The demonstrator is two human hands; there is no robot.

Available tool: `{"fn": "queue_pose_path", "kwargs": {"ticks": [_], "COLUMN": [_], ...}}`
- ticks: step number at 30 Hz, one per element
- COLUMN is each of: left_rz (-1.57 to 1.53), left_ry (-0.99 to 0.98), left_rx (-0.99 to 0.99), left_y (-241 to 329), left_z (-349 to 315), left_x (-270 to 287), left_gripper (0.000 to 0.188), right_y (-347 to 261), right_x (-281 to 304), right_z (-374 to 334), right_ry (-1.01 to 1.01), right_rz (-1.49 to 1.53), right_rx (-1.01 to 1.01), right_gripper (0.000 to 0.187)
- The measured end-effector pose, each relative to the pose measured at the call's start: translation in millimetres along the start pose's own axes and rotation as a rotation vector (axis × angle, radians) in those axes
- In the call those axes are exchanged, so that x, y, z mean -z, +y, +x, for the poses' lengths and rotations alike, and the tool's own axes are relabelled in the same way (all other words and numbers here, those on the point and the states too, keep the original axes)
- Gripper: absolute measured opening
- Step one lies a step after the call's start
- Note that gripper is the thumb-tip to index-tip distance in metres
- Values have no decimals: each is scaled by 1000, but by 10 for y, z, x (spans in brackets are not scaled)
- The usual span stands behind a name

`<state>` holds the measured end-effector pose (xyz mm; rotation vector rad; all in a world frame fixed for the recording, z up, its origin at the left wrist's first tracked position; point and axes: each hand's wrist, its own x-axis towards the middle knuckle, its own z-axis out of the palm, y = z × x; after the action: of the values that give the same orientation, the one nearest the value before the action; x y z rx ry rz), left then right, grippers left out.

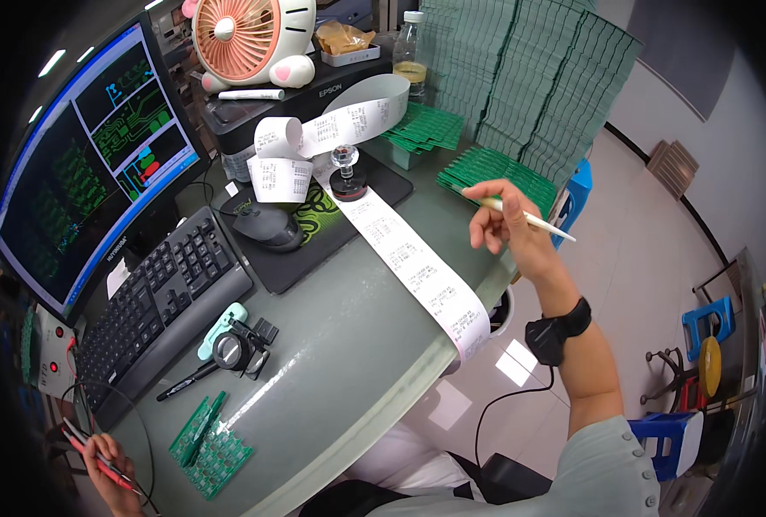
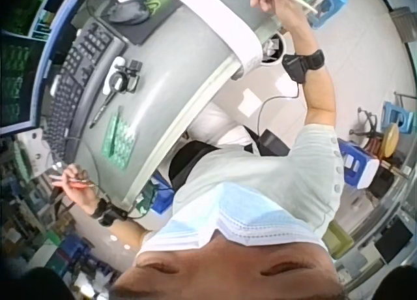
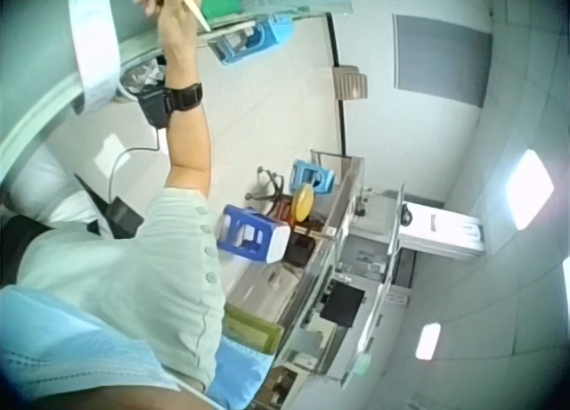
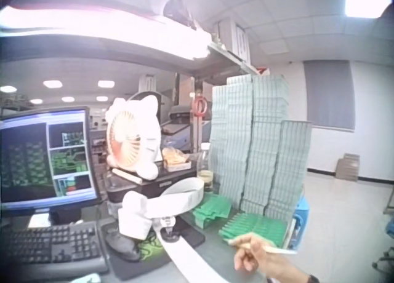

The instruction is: Testing and inspecting printed circuit boards using multimeter probes and a computer interface.

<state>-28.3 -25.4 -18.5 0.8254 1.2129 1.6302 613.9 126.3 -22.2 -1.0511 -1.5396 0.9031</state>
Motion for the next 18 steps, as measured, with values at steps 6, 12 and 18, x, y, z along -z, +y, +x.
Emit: {"fn": "queue_pose_path", "kwargs": {"ticks": [6, 12, 18], "left_rz": [-201, -283, -306], "left_ry": [-109, -84, 115], "left_rx": [-102, -115, -116], "left_y": [95, 95, 47], "left_z": [204, 173, 173], "left_x": [122, 299, 206], "left_gripper": [25, 26, 25], "right_y": [268, 214, 255], "right_x": [-30, -91, -49], "right_z": [13, 4, 0], "right_ry": [120, 137, 131], "right_rz": [259, 182, 130], "right_rx": [-66, -63, -96], "right_gripper": [63, 49, 36]}}
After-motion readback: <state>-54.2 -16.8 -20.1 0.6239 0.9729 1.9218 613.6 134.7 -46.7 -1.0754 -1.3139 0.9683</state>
